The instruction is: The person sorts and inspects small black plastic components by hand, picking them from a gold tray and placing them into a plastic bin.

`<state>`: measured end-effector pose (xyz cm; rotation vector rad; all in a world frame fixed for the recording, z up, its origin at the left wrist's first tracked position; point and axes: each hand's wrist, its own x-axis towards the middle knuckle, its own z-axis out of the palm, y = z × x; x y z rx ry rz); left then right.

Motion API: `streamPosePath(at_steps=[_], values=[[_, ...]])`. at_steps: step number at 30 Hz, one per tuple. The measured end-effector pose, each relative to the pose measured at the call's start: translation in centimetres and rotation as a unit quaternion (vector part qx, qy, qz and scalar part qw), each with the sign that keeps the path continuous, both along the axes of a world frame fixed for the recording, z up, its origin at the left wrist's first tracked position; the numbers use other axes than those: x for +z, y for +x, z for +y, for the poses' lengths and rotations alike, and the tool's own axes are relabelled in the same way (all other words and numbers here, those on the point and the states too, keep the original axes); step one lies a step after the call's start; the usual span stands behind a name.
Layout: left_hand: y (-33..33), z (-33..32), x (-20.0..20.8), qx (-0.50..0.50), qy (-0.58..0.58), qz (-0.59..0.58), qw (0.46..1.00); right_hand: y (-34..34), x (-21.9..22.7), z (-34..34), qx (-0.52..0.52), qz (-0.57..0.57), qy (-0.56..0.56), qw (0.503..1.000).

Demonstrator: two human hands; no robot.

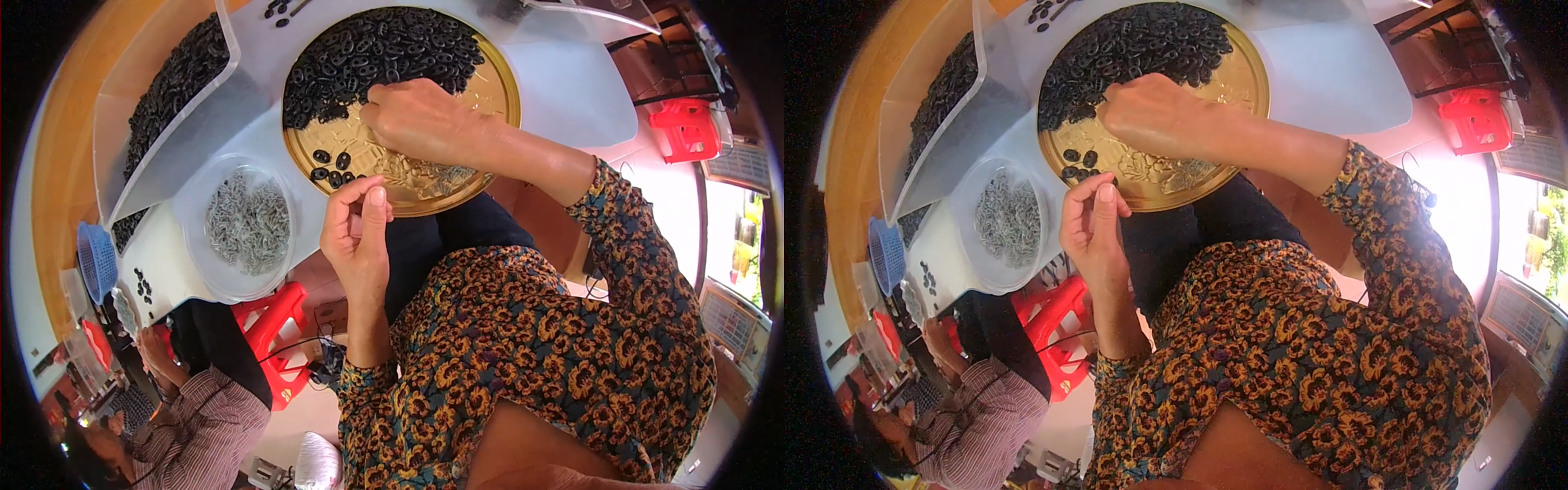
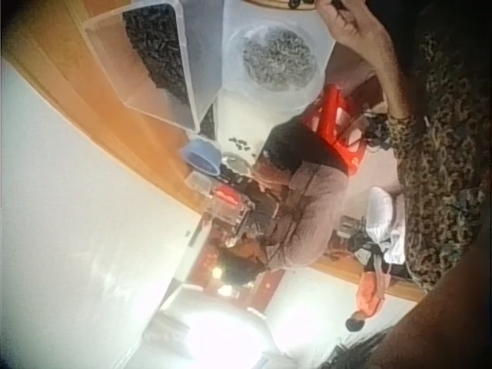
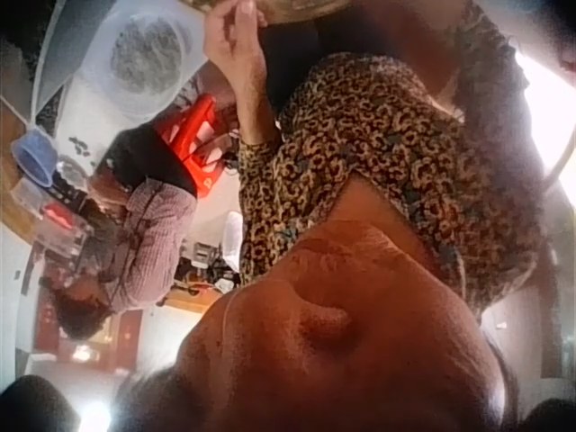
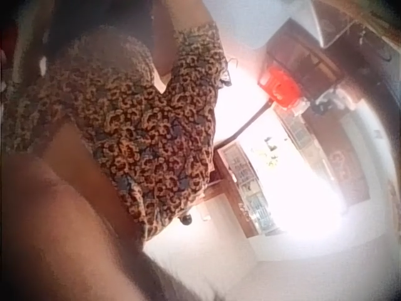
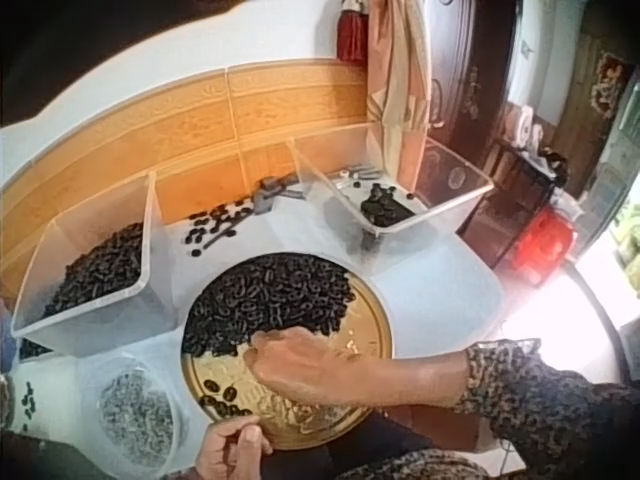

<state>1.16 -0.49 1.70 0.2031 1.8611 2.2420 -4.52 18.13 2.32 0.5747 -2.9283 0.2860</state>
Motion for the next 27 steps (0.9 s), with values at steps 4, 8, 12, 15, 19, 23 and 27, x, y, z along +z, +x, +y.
streamPosePath(at_steps=[4,8,12,15,19,23,27], values=[[-0.3,0.1,-0.2,-0.003,0.026,0.014,1.000,0.3,0.0,0.5,0.002,0.004,-0.197,0.980],[-0.5,0.6,0.4,0.048,0.027,-0.023,0.998,2.1,1.8,0.2,0.008,-0.148,-0.419,0.896],[-0.9,0.6,0.1,0.014,0.044,-0.028,0.999,3.2,2.3,0.2,0.021,-0.278,-0.564,0.777],[-0.9,1.1,0.4,0.001,0.061,-0.029,0.998,3.5,1.6,0.5,0.028,-0.253,-0.569,0.782],[-1.2,1.2,0.2,0.028,0.082,-0.019,0.996,3.5,3.2,0.2,0.014,-0.165,-0.502,0.849],[-1.4,0.7,0.9,0.016,0.127,-0.011,0.992,2.8,4.3,2.2,-0.013,0.029,-0.429,0.903],[-1.0,-0.7,0.6,0.033,0.124,-0.032,0.991,2.7,4.4,6.5,0.015,-0.025,-0.340,0.940]])
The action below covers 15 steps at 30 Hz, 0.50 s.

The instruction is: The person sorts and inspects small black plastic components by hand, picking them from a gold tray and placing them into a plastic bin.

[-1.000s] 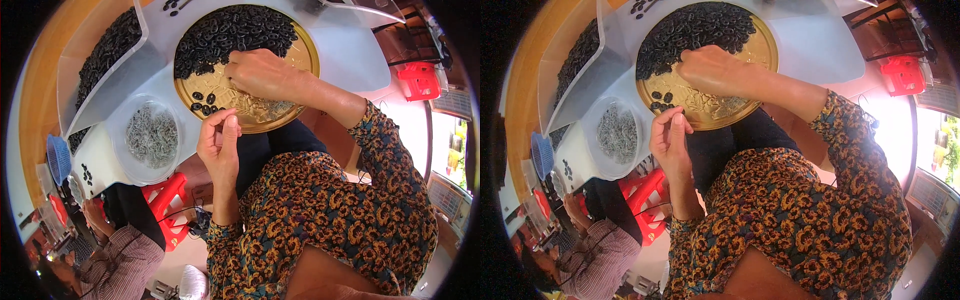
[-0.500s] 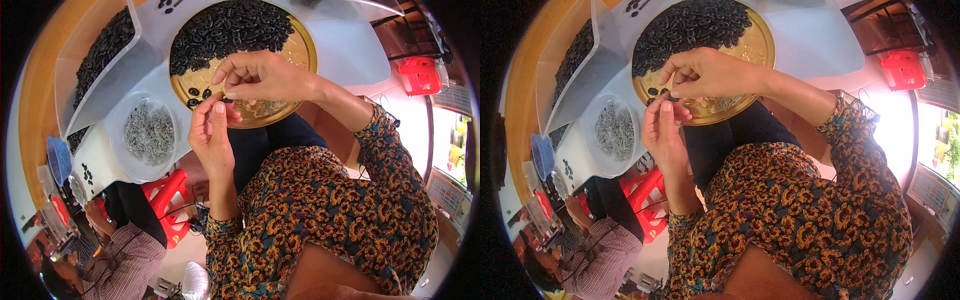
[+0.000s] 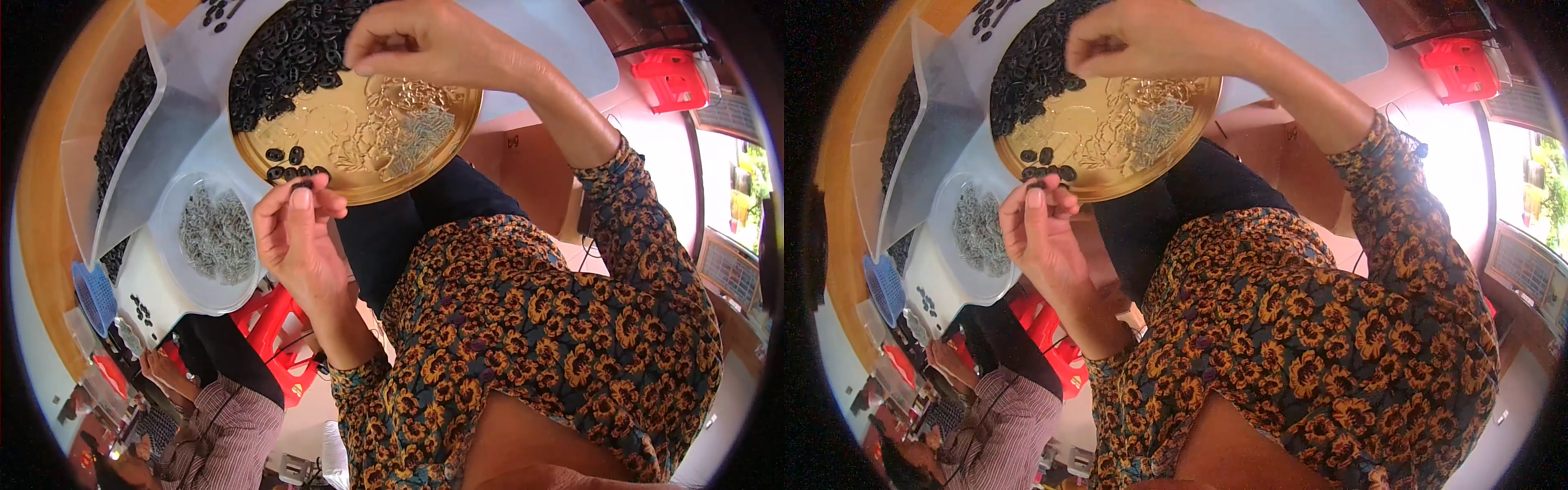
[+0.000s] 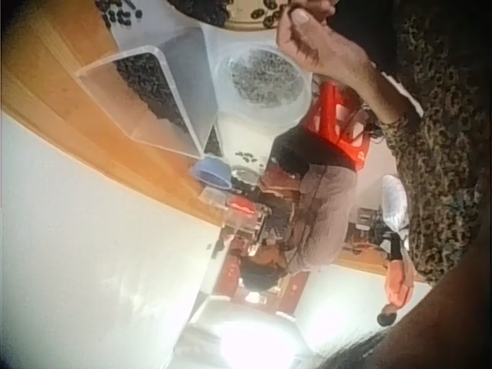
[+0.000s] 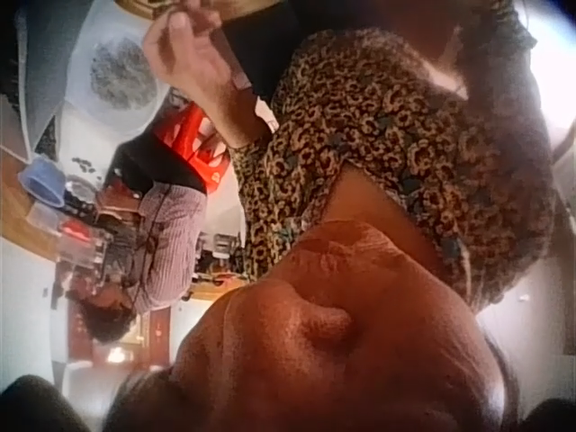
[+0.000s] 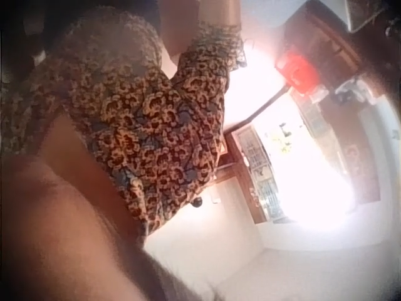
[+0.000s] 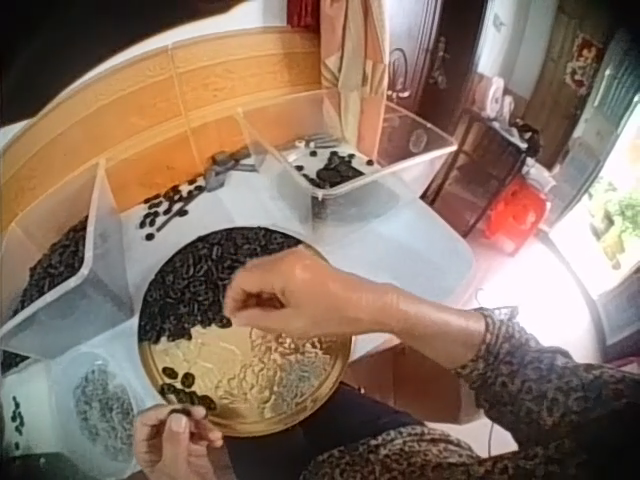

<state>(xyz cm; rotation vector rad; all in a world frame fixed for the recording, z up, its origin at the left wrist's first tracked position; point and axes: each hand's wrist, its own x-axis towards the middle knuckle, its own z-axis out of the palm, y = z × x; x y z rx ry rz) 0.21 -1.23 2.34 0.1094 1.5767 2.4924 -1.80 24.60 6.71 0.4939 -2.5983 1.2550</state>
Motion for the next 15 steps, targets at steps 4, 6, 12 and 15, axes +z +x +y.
streamPosePath(at_steps=[4,6,12,15], values=[[1.0,-1.2,-0.2,0.004,-0.015,-0.014,1.000,1.4,-2.2,1.3,0.056,-0.075,0.071,0.993],[1.5,-1.3,-0.4,-0.002,-0.013,-0.020,1.000,2.0,-2.9,1.3,0.092,-0.097,0.087,0.987],[2.0,-1.8,-0.8,-0.011,-0.022,-0.037,0.999,2.3,-3.3,-1.0,0.126,-0.079,0.141,0.979],[2.1,-1.9,-0.6,-0.007,-0.020,-0.038,0.999,2.1,-3.7,-1.4,0.108,-0.048,0.143,0.983]])
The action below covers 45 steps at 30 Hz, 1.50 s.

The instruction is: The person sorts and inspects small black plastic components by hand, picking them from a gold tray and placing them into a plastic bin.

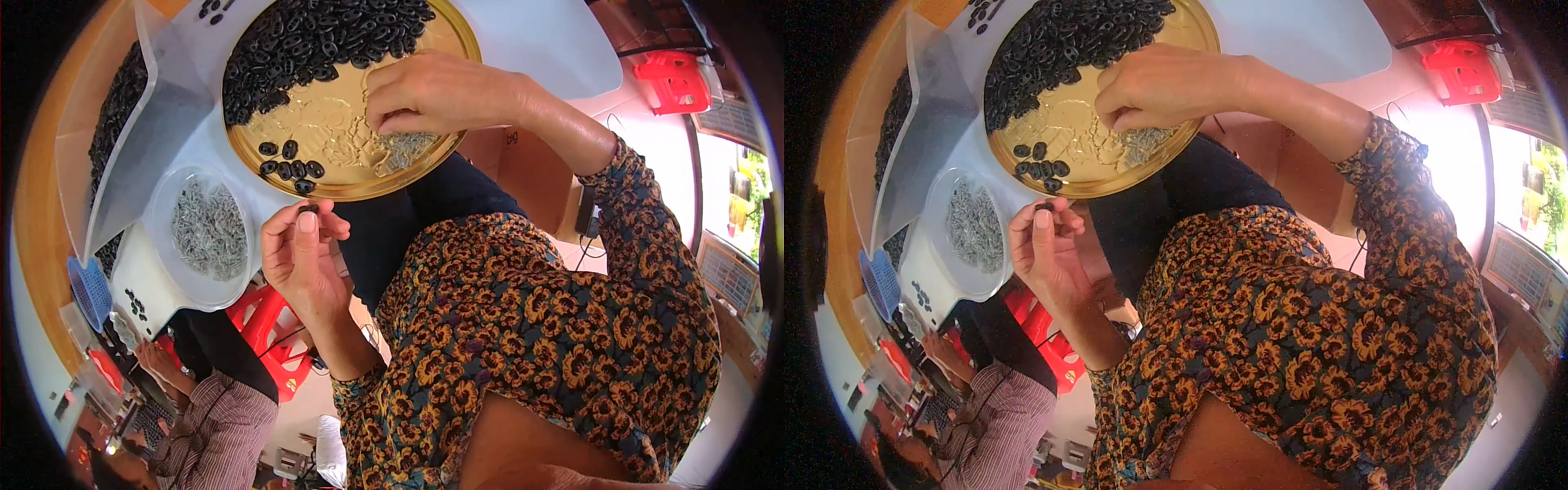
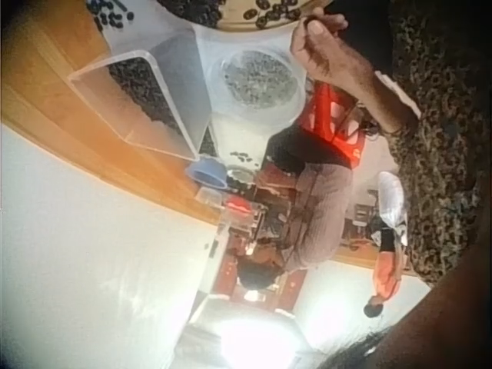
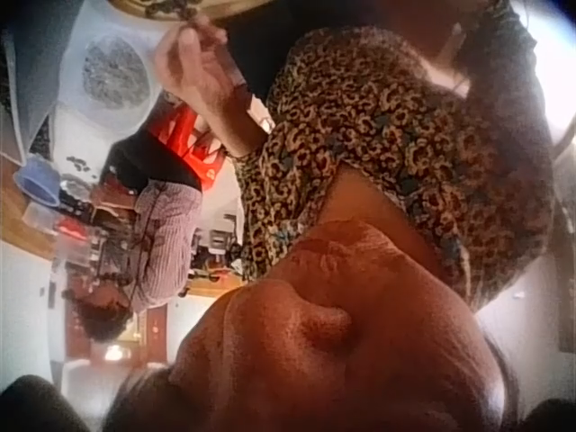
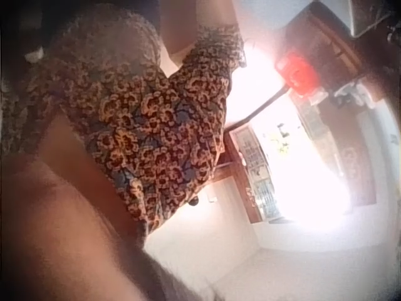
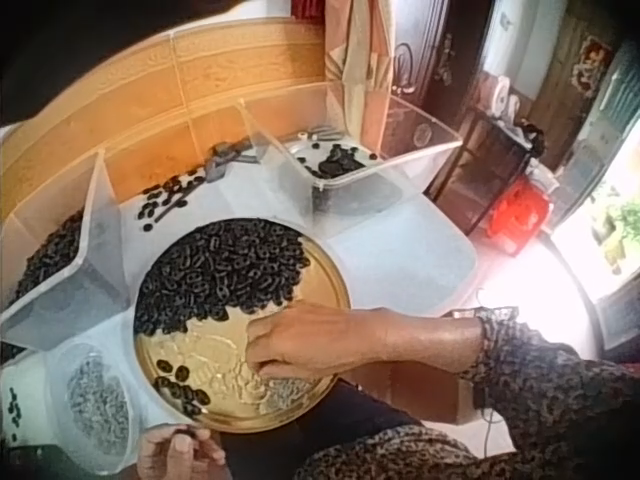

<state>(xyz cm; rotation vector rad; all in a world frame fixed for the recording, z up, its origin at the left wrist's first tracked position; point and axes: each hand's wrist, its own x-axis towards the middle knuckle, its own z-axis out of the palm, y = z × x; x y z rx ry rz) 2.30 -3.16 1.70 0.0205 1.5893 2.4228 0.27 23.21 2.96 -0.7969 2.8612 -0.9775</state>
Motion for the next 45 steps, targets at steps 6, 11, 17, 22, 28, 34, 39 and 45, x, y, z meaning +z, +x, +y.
streamPosePath(at_steps=[6,11,17,22,28,34,39,45], values=[[0.0,-0.1,-0.2,-0.002,-0.003,0.001,1.000,-0.1,-0.2,-0.2,0.001,0.010,0.038,0.999],[0.0,0.1,-0.2,-0.002,0.006,0.001,1.000,-0.3,-0.6,-0.6,-0.014,0.036,0.061,0.997],[-0.2,0.2,-0.3,-0.001,0.012,0.005,1.000,-0.5,-0.8,-0.1,-0.009,0.045,0.033,0.998],[-0.2,0.1,-0.4,-0.005,0.006,-0.007,1.000,-0.4,-0.4,0.2,0.028,0.022,0.044,0.998],[-0.2,0.2,-0.4,-0.003,0.002,-0.005,1.000,-0.6,-0.7,-0.3,0.031,0.061,0.082,0.994],[-0.2,0.0,-0.4,0.001,0.003,-0.005,1.000,-0.8,-0.5,-0.4,-0.017,0.080,0.090,0.993],[-0.2,-0.1,-0.5,0.000,0.008,-0.007,1.000,-0.2,0.1,-0.7,0.037,0.034,0.051,0.997],[-0.2,0.1,-0.5,-0.006,0.007,-0.002,1.000,-0.6,-0.3,-0.9,0.009,0.016,0.069,0.997]])
